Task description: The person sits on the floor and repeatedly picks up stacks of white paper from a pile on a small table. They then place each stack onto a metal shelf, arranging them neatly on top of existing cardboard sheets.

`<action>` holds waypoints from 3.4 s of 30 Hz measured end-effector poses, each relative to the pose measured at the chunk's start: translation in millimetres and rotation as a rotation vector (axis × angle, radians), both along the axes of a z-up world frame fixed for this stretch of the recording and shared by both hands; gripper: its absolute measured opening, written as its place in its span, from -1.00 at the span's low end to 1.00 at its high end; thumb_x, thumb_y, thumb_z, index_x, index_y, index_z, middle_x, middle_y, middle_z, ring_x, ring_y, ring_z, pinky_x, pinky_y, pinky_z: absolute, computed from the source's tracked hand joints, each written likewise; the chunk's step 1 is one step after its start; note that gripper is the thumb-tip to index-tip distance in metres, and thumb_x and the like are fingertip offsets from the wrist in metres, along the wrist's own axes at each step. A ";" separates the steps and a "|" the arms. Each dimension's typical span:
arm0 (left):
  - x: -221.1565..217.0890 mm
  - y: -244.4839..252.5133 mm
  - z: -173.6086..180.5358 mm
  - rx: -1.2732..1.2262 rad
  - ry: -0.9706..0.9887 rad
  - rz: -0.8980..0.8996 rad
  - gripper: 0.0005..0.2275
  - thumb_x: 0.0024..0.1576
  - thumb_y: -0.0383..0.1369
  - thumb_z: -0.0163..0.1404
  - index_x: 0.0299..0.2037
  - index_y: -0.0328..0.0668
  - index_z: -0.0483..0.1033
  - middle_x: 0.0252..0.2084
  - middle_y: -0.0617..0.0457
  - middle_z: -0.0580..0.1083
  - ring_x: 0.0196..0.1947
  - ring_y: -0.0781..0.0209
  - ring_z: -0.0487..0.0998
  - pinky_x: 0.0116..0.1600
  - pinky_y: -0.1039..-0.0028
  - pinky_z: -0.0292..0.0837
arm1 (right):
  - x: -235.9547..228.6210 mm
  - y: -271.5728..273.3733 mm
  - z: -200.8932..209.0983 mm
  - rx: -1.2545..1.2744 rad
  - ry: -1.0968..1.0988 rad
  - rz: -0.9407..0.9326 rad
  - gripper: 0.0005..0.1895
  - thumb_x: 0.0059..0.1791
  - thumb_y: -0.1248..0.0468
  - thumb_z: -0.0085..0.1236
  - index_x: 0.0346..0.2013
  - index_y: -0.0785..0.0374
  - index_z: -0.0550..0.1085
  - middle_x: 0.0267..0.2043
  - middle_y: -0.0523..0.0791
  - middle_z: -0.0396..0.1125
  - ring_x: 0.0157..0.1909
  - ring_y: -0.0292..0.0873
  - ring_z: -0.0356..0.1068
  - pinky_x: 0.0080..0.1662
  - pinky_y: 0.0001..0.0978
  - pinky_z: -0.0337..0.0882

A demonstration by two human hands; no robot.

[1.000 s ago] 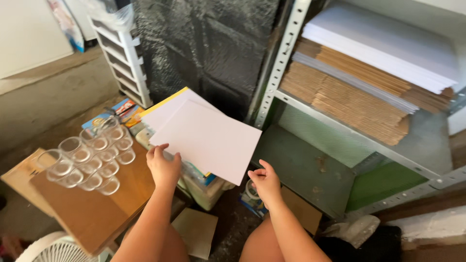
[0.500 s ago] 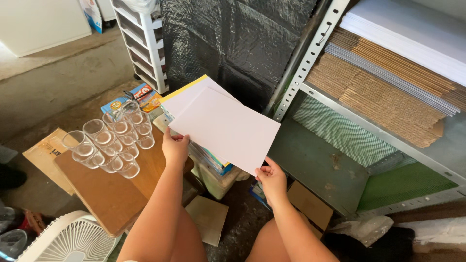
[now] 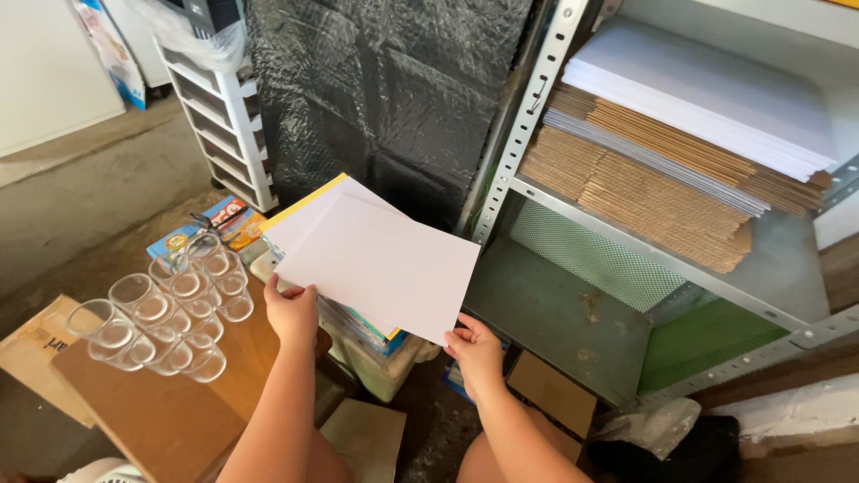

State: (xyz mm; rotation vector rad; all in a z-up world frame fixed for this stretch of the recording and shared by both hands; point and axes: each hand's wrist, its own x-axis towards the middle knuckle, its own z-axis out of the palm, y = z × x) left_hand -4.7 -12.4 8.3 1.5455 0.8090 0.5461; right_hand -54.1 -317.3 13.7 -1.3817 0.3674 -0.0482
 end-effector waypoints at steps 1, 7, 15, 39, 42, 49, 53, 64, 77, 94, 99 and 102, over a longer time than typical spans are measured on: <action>-1.7 -2.6 5.3 -0.021 0.012 -0.009 -0.31 0.03 -0.40 0.17 0.45 -0.12 0.23 -0.23 0.18 0.51 -0.25 0.29 0.60 -0.02 0.41 0.52 | -2.1 0.6 6.9 -0.019 0.057 0.038 -0.39 -0.02 0.50 0.24 0.35 0.33 0.38 -0.17 0.00 0.41 -0.12 -0.14 0.46 -0.02 -0.24 0.62; -1.4 -5.5 7.8 -0.031 0.021 -0.013 -0.30 0.04 -0.35 0.13 0.46 -0.10 0.20 -0.24 0.25 0.48 -0.25 0.30 0.54 0.05 0.38 0.41 | -7.1 -2.4 18.1 -0.021 0.125 0.117 -0.34 -0.02 0.48 0.21 0.40 0.23 0.36 -0.01 0.03 0.50 0.04 -0.06 0.50 0.15 -0.19 0.54; -5.6 -6.4 16.9 -0.080 0.057 0.009 -0.34 0.04 -0.40 0.15 0.42 0.00 0.25 -0.26 0.28 0.51 -0.21 0.30 0.53 0.08 0.36 0.40 | -11.5 -8.8 23.5 0.008 0.120 0.195 -0.28 -0.05 0.49 0.19 0.43 0.18 0.34 0.15 0.06 0.50 0.14 -0.08 0.49 0.24 -0.17 0.45; -61.4 -53.5 62.7 -0.427 0.011 0.012 -0.26 0.11 -0.51 0.05 0.51 0.10 0.00 -0.04 0.09 0.38 -0.24 0.18 0.53 -0.25 0.46 0.48 | -28.4 -34.5 9.9 -0.097 0.033 0.194 -0.18 -0.10 0.57 0.28 0.45 0.22 0.29 0.04 0.04 0.54 0.03 -0.13 0.52 0.16 -0.29 0.53; -66.5 -63.2 61.8 -0.564 -0.104 0.050 -0.16 0.14 -0.58 0.05 0.58 0.16 -0.19 0.02 -0.01 0.35 -0.17 0.21 0.47 0.06 0.37 0.58 | -30.6 -32.9 14.2 -0.048 0.033 0.190 -0.16 -0.09 0.55 0.26 0.48 0.22 0.24 0.01 0.06 0.54 0.03 -0.11 0.51 0.17 -0.27 0.51; -65.9 -71.1 35.9 -0.563 -0.099 0.011 -0.43 0.23 -0.54 0.03 0.45 -0.23 0.10 -0.14 0.00 0.48 -0.19 0.15 0.60 0.00 0.40 0.65 | -34.3 -33.9 20.8 0.047 0.126 0.162 -0.27 0.01 0.48 0.16 0.49 0.13 0.26 -0.06 0.05 0.52 -0.05 -0.06 0.51 0.07 -0.32 0.52; -79.6 -80.0 44.6 -0.527 -0.164 -0.004 -0.49 0.23 -0.53 0.02 0.39 -0.29 0.13 -0.07 -0.11 0.51 -0.12 0.12 0.59 0.07 0.35 0.63 | -31.7 -46.1 9.4 0.177 0.118 0.149 -0.28 0.03 0.47 0.12 0.50 0.15 0.24 0.01 0.05 0.49 0.00 -0.02 0.49 0.11 -0.30 0.51; -151.9 -130.7 74.0 -0.513 -0.418 -0.173 -0.57 0.16 -0.59 0.05 0.20 -0.33 0.18 -0.23 -0.20 0.42 -0.15 0.11 0.52 0.11 0.18 0.61 | -114.3 -122.2 51.3 0.388 0.061 0.016 -0.25 -0.01 0.56 0.07 0.50 0.26 0.26 -0.20 0.05 0.40 -0.08 -0.03 0.44 0.01 -0.26 0.46; -150.6 -221.1 175.8 -0.777 -0.806 -0.561 -0.53 0.05 -0.57 0.19 0.07 -0.09 0.20 -0.37 -0.11 0.49 -0.30 0.19 0.59 -0.07 0.28 0.65 | -199.3 -224.6 183.1 0.325 -0.541 -0.046 -0.26 -0.10 0.59 -0.03 0.42 0.33 0.31 0.26 0.09 0.40 -0.09 -0.10 0.54 -0.21 -0.68 0.58; -21.1 -338.9 322.7 -0.712 -0.825 -0.799 -0.33 0.07 -0.43 0.17 0.34 -0.44 0.06 -0.27 -0.04 0.47 -0.22 0.14 0.62 0.04 0.38 0.66 | -98.9 -328.5 311.0 0.205 -0.547 -0.279 -0.55 -0.06 0.42 0.16 0.14 0.15 0.55 0.04 -0.13 0.51 -0.10 -0.26 0.54 -0.10 -0.79 0.59; 30.3 -366.8 334.4 -0.729 -0.721 -0.736 -0.43 0.11 -0.50 0.15 0.30 -0.39 0.15 -0.25 -0.09 0.54 -0.27 0.14 0.64 0.02 0.43 0.66 | -50.1 -329.2 336.1 0.264 -0.481 -0.391 -0.39 -0.14 0.44 0.24 0.23 0.27 0.45 0.11 -0.06 0.47 -0.08 -0.24 0.54 -0.06 -0.75 0.63; 69.5 -384.3 326.9 -0.764 -0.718 -0.705 -0.48 0.13 -0.52 0.14 0.27 -0.37 0.18 -0.31 -0.02 0.54 -0.31 0.16 0.63 0.04 0.43 0.64 | -15.4 -347.8 332.1 0.268 -0.459 -0.393 -0.55 -0.12 0.46 0.23 0.08 0.27 0.52 0.00 -0.05 0.37 -0.06 -0.16 0.52 -0.09 -0.75 0.61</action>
